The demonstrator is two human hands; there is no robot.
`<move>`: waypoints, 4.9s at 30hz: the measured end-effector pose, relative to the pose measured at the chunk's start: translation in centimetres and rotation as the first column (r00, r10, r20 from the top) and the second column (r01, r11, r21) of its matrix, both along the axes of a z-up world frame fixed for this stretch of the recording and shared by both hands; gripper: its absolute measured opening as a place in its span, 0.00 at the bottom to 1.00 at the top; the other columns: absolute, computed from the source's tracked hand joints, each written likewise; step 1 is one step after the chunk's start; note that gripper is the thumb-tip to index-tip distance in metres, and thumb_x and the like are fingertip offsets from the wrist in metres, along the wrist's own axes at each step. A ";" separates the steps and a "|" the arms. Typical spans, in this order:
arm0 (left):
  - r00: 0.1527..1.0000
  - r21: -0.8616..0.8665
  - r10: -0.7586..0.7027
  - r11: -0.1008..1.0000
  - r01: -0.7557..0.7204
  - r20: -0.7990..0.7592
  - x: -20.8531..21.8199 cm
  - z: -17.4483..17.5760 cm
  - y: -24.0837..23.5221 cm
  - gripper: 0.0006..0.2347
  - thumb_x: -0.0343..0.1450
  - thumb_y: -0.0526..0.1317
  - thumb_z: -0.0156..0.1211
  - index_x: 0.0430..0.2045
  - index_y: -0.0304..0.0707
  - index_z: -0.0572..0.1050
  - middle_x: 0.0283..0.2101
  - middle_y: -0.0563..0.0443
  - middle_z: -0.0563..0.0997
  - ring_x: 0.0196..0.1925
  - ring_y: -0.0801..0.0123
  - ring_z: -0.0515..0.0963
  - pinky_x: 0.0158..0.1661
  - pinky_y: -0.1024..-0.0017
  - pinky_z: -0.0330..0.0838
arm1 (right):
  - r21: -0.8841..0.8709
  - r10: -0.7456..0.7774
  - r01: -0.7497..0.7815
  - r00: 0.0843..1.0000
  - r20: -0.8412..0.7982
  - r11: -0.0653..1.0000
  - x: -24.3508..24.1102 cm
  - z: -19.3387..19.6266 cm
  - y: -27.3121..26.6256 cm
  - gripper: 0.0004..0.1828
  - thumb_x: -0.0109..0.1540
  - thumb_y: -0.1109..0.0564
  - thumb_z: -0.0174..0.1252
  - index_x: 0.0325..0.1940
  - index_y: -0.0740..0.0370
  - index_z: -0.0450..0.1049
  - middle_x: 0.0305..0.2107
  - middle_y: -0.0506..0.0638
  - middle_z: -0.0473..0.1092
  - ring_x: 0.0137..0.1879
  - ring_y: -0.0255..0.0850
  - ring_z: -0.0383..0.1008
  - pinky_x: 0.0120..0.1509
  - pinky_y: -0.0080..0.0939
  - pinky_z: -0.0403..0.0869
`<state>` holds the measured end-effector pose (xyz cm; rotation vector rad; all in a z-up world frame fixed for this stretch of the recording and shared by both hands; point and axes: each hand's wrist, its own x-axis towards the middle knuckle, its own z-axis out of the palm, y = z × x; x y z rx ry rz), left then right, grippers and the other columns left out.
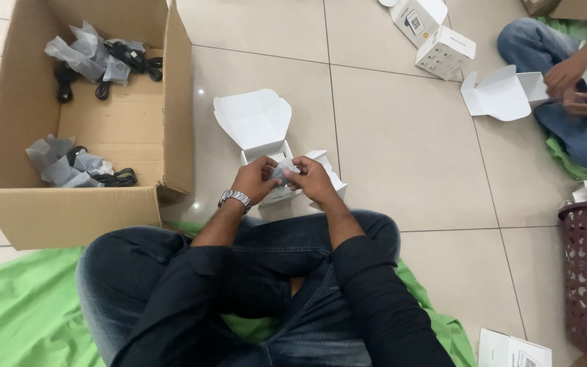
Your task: The person sits on a green mat and packs small electronic devices and cables into white retail boxes. They open each box, place a device and a cable inside, close the box, and set it aside. The process is repeated for multiple units.
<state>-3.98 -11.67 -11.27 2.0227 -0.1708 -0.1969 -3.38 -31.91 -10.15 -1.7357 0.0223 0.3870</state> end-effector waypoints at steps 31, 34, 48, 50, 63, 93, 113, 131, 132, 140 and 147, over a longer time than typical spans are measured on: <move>0.998 0.441 -0.051 0.895 0.060 -0.033 -1.4 3.3 0.2 0.24 0.64 0.46 0.73 0.54 0.43 0.73 0.54 0.39 0.81 0.63 0.46 0.74 0.59 0.52 0.72 | -0.697 0.414 -0.143 0.879 0.237 0.703 -2.0 4.0 3.4 0.31 0.51 0.68 0.63 0.59 0.60 0.70 0.56 0.55 0.68 0.60 0.56 0.71 0.61 0.50 0.74; 0.992 0.630 -0.028 0.775 -0.054 0.119 -1.4 3.6 0.5 0.27 0.55 0.43 0.80 0.48 0.43 0.75 0.72 0.31 0.56 0.72 0.40 0.54 0.60 0.46 0.61 | -0.779 0.453 -0.182 0.880 0.142 0.599 -1.3 3.1 4.1 0.29 0.50 0.69 0.63 0.55 0.57 0.72 0.58 0.52 0.66 0.59 0.55 0.71 0.59 0.52 0.73; 0.980 0.753 0.034 0.635 -0.174 0.199 -0.3 -1.4 -0.8 0.13 0.63 0.38 0.67 0.41 0.39 0.81 0.74 0.40 0.54 0.65 0.47 0.64 0.54 0.50 0.65 | -0.818 0.426 -0.071 0.878 0.220 0.571 -0.3 1.5 5.6 0.25 0.56 0.69 0.54 0.57 0.57 0.72 0.51 0.53 0.71 0.56 0.55 0.73 0.56 0.52 0.74; 0.984 0.757 0.032 0.634 -0.156 0.176 -0.4 -0.5 -0.7 0.12 0.62 0.37 0.66 0.38 0.38 0.83 0.74 0.40 0.55 0.64 0.48 0.65 0.53 0.52 0.65 | -0.817 0.428 -0.030 0.862 0.271 0.576 0.0 0.7 5.6 0.25 0.56 0.69 0.55 0.56 0.56 0.71 0.51 0.53 0.72 0.55 0.55 0.73 0.55 0.53 0.75; 0.953 0.722 0.081 0.634 -0.276 0.293 0.8 -2.3 -0.4 0.07 0.66 0.37 0.60 0.27 0.39 0.86 0.72 0.42 0.63 0.56 0.50 0.70 0.50 0.53 0.65 | -0.800 0.378 0.103 0.841 0.387 0.591 0.5 0.2 6.6 0.13 0.62 0.64 0.52 0.51 0.58 0.68 0.43 0.57 0.74 0.52 0.57 0.75 0.51 0.57 0.74; 0.996 0.612 0.072 0.786 -0.085 0.045 -0.1 6.4 4.0 0.17 0.62 0.32 0.68 0.45 0.45 0.80 0.79 0.42 0.44 0.67 0.47 0.66 0.58 0.53 0.70 | -0.876 -0.064 0.087 0.996 0.064 0.475 0.4 9.3 0.2 0.53 0.49 0.46 0.71 0.74 0.59 0.56 0.62 0.59 0.62 0.69 0.55 0.62 0.70 0.53 0.69; 0.997 0.194 0.058 0.980 -0.049 -0.045 -0.6 7.8 6.4 0.41 0.55 0.26 0.75 0.65 0.51 0.62 0.61 0.44 0.74 0.56 0.55 0.80 0.54 0.60 0.76 | -0.827 0.731 -0.371 0.679 0.069 0.422 5.9 6.9 4.0 0.54 0.41 0.49 0.77 0.70 0.58 0.66 0.60 0.59 0.68 0.67 0.57 0.65 0.72 0.53 0.66; 0.998 0.363 0.061 0.929 -0.065 0.022 0.3 3.3 5.5 0.41 0.50 0.33 0.83 0.59 0.46 0.66 0.58 0.40 0.74 0.59 0.44 0.75 0.55 0.55 0.74 | -0.872 0.722 -0.445 0.670 -0.174 0.203 5.9 7.5 6.7 0.54 0.44 0.56 0.79 0.72 0.52 0.62 0.63 0.55 0.64 0.70 0.52 0.61 0.74 0.49 0.64; 0.998 0.403 0.054 0.914 -0.055 0.015 0.5 2.7 5.3 0.40 0.51 0.35 0.82 0.59 0.45 0.66 0.59 0.40 0.73 0.60 0.44 0.74 0.57 0.55 0.74 | -0.879 0.721 -0.440 0.668 -0.184 0.184 5.8 7.6 6.9 0.54 0.44 0.56 0.79 0.72 0.51 0.63 0.63 0.55 0.65 0.70 0.51 0.62 0.74 0.47 0.65; 0.992 0.481 0.109 0.874 -0.066 -0.062 0.4 2.8 5.1 0.40 0.53 0.41 0.84 0.60 0.40 0.65 0.71 0.34 0.53 0.66 0.36 0.62 0.62 0.54 0.66 | -0.981 0.768 -0.163 0.640 -0.025 0.104 4.3 1.9 6.9 0.42 0.54 0.62 0.68 0.71 0.43 0.66 0.70 0.57 0.55 0.73 0.52 0.57 0.66 0.52 0.69; 0.987 0.228 0.162 0.961 -0.156 -0.007 2.9 -2.2 5.3 0.38 0.58 0.33 0.75 0.64 0.45 0.62 0.78 0.35 0.48 0.67 0.40 0.65 0.65 0.55 0.65 | -0.963 0.687 -0.079 0.716 0.125 0.258 3.1 3.9 7.6 0.42 0.55 0.65 0.67 0.71 0.44 0.66 0.77 0.58 0.46 0.75 0.54 0.55 0.63 0.48 0.74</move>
